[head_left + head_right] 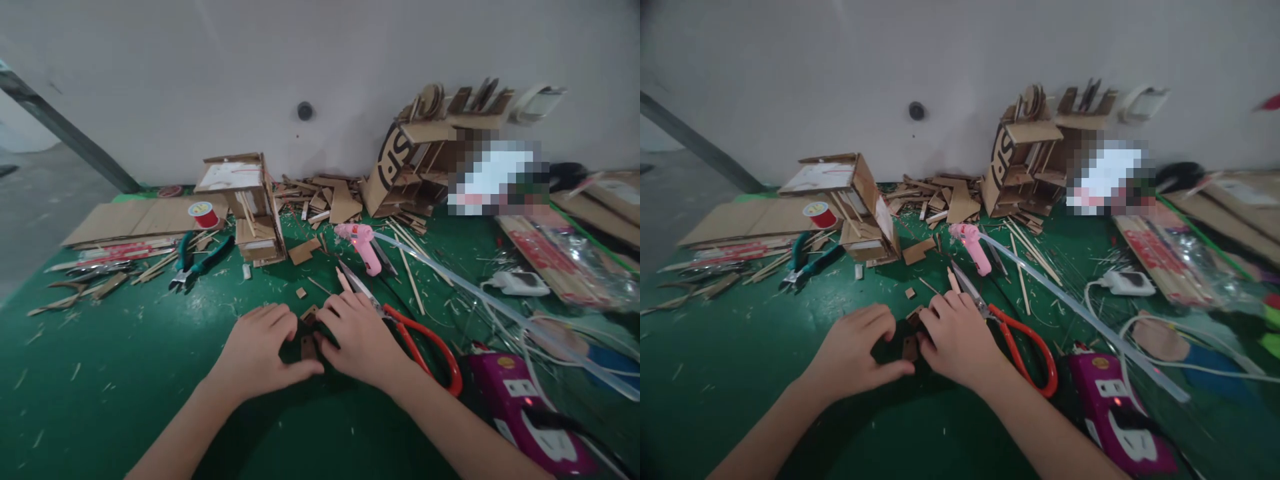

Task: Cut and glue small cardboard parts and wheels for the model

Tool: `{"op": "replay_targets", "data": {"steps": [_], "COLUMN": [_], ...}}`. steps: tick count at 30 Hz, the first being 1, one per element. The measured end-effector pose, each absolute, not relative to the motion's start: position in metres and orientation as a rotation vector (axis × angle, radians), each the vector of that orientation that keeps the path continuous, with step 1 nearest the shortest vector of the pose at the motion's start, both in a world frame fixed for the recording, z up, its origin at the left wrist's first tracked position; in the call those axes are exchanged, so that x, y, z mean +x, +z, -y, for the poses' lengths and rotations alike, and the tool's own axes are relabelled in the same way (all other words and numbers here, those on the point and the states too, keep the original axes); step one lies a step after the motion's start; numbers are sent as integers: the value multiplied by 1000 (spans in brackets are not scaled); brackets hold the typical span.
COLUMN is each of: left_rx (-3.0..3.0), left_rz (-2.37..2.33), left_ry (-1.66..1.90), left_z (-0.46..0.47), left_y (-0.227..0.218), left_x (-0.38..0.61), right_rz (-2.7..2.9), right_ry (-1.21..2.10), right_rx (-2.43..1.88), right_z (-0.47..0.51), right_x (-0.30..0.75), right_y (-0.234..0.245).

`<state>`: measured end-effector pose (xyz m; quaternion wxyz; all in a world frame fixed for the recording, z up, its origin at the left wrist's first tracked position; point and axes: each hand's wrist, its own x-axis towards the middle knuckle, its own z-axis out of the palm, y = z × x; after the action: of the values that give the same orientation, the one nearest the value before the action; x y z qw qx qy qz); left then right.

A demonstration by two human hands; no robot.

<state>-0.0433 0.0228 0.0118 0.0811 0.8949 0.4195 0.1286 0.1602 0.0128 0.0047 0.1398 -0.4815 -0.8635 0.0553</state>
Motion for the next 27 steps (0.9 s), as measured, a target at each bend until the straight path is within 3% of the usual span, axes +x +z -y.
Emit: {"op": "replay_targets", "data": {"steps": [4, 10, 27], "left_rx": [2433, 2379, 2480], "left_rz": [-1380, -1246, -1363], "left_ry": [609, 376, 387], "left_z": [-28, -33, -40], "left_y": [19, 6, 4], "left_x": [-54, -52, -56], "right_rz": [2520, 2514, 2402], "right_ry": [177, 141, 100], "right_rx": [-1279, -1194, -1313], "right_z": [-13, -14, -15], "right_x": [161, 163, 161], "right_y": [5, 1, -3]}}
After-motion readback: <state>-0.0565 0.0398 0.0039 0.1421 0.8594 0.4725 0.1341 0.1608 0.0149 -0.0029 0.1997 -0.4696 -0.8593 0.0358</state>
